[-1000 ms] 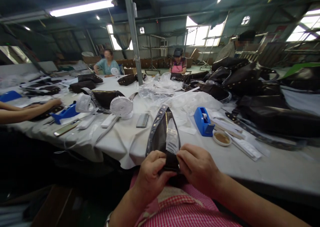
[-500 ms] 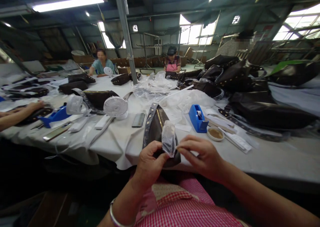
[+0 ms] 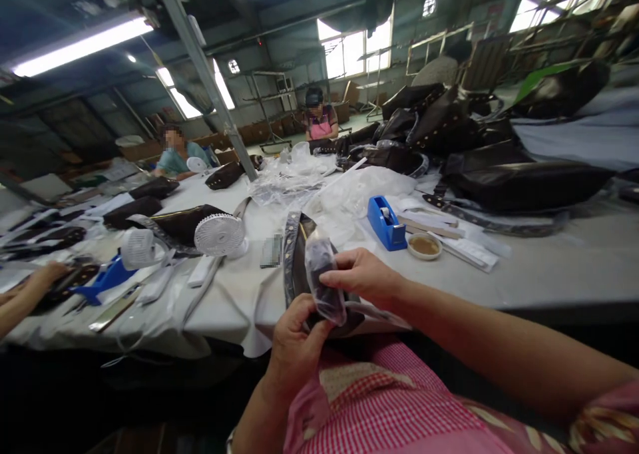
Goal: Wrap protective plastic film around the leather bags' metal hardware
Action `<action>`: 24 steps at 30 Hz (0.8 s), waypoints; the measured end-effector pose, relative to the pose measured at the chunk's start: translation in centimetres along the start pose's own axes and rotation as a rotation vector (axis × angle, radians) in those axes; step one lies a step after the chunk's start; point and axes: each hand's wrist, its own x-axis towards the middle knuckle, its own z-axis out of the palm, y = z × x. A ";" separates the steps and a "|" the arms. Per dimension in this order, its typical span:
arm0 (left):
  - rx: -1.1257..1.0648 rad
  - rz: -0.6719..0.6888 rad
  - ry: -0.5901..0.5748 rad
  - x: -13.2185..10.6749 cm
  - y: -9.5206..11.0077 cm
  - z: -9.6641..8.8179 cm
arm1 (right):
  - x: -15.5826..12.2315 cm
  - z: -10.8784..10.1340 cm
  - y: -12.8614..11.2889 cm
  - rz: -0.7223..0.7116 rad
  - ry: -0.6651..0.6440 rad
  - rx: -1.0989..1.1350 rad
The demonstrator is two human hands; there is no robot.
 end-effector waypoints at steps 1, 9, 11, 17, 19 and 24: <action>-0.016 0.006 -0.025 0.0 0.1 -0.2 | -0.5 0.0 -0.2 -0.110 0.031 -0.051; -0.080 0.145 -0.020 1.3 1.3 0.7 | -4.3 -0.9 1.1 -0.520 0.119 -0.383; -0.021 0.166 0.012 1.5 1.3 1.3 | -4.5 -0.8 1.5 -0.493 0.132 -0.377; 0.108 0.157 0.002 0.4 0.7 1.4 | -3.8 0.7 1.5 -0.299 0.144 -0.167; 0.110 0.153 0.008 -0.1 0.7 1.1 | -3.7 1.0 1.5 -0.252 0.121 -0.122; 0.178 0.184 0.035 -0.6 1.0 0.9 | -3.2 1.2 1.5 -0.062 -0.034 0.198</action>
